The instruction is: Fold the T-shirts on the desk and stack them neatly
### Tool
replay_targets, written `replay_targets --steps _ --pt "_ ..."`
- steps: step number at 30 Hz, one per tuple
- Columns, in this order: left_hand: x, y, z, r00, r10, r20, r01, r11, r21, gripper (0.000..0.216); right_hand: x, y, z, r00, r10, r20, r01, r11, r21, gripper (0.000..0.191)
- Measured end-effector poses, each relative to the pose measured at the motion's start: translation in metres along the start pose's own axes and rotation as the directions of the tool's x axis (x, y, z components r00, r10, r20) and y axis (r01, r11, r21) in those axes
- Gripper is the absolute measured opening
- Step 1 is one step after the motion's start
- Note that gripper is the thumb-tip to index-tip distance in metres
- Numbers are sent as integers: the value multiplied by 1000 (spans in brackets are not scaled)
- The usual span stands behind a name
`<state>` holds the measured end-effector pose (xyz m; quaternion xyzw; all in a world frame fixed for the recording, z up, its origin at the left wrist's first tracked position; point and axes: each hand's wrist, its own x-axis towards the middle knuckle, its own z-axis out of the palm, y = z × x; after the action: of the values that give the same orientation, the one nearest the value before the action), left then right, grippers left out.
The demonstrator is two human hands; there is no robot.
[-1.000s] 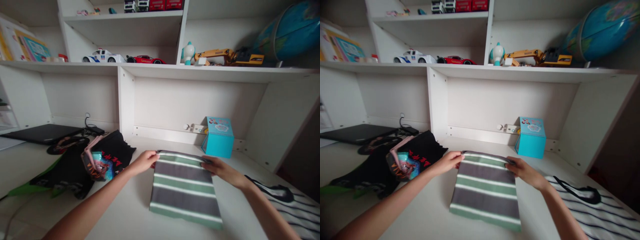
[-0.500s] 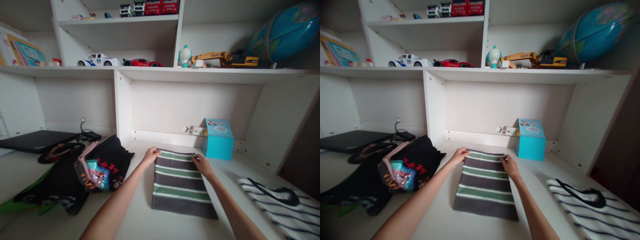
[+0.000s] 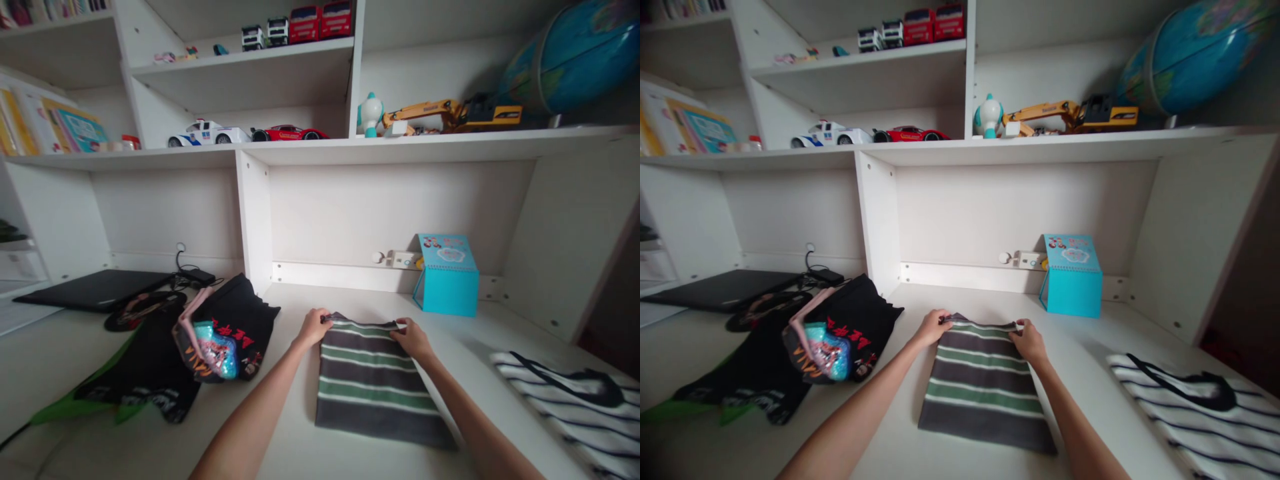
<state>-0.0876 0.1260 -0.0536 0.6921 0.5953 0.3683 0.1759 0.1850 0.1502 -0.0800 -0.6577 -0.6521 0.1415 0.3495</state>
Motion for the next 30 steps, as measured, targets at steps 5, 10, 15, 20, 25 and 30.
replay_targets --steps 5,10,15,20,25,30 --pt "11 43 -45 984 154 -86 -162 982 -94 22 3 -39 -66 974 -150 -171 190 951 245 30" --pt "-12 100 -106 888 417 -196 -456 858 -238 25 -42 -80 -132 825 -356 -440 519 784 340 33" --pt "-66 87 -137 883 385 268 -366 923 -120 22 -132 -75 -148 809 -573 -134 588 784 199 31" --pt "-111 71 -112 858 146 492 -253 955 157 40 -145 -55 -136 764 -468 444 427 883 194 30" --pt "-153 112 -52 745 418 520 -489 872 -1 51 -98 -29 -88 815 -434 384 486 873 -44 37" --pt "-151 105 -38 785 347 513 -480 864 150 44 -135 -31 -83 862 -340 375 433 880 -198 34"
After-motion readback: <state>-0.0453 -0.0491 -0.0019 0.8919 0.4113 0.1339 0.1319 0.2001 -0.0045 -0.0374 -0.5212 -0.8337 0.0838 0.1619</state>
